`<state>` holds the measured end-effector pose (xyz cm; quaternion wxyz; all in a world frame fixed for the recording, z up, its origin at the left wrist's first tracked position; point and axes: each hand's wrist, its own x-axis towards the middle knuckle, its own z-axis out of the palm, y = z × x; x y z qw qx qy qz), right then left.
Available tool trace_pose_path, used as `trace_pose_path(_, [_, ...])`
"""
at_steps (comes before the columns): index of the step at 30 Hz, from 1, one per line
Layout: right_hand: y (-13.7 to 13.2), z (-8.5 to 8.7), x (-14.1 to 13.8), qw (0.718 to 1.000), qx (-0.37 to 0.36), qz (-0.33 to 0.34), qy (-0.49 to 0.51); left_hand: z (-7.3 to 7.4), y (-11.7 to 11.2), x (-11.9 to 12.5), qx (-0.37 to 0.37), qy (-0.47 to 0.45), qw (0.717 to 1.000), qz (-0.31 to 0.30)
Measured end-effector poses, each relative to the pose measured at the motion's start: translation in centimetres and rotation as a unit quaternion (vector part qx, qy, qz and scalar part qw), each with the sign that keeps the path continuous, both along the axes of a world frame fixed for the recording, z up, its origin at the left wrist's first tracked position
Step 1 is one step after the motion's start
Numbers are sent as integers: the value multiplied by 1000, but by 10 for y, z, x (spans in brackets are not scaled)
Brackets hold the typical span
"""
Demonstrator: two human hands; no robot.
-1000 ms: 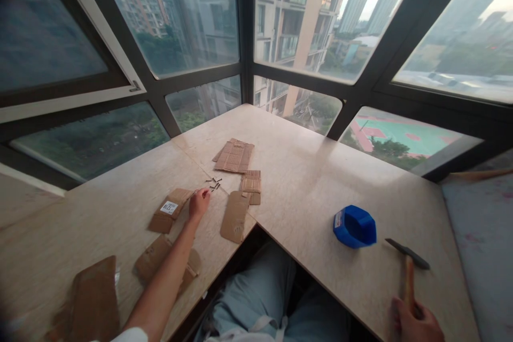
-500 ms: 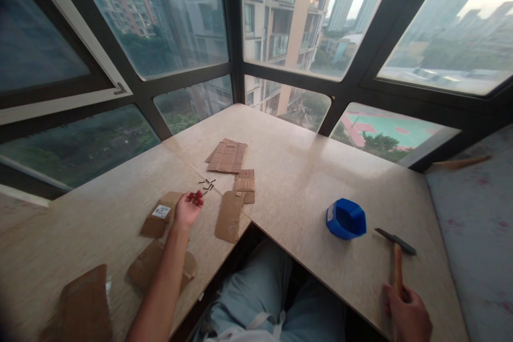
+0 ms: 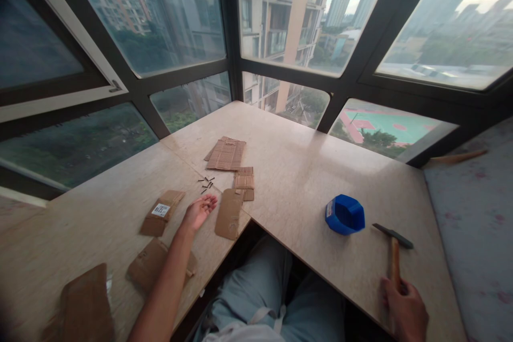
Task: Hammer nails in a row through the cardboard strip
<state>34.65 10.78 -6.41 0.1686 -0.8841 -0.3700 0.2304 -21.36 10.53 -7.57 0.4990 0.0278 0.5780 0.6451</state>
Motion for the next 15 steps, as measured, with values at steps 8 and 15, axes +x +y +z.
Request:
trace_pose_path(8, [2,-14,12,999,-14,36,-35,-21,-1,3,-54,88,994,-47])
trace_pose_path(15, [3,-15,18,986,-37,124,-108,-17,-4,3,-23,100,994,-47])
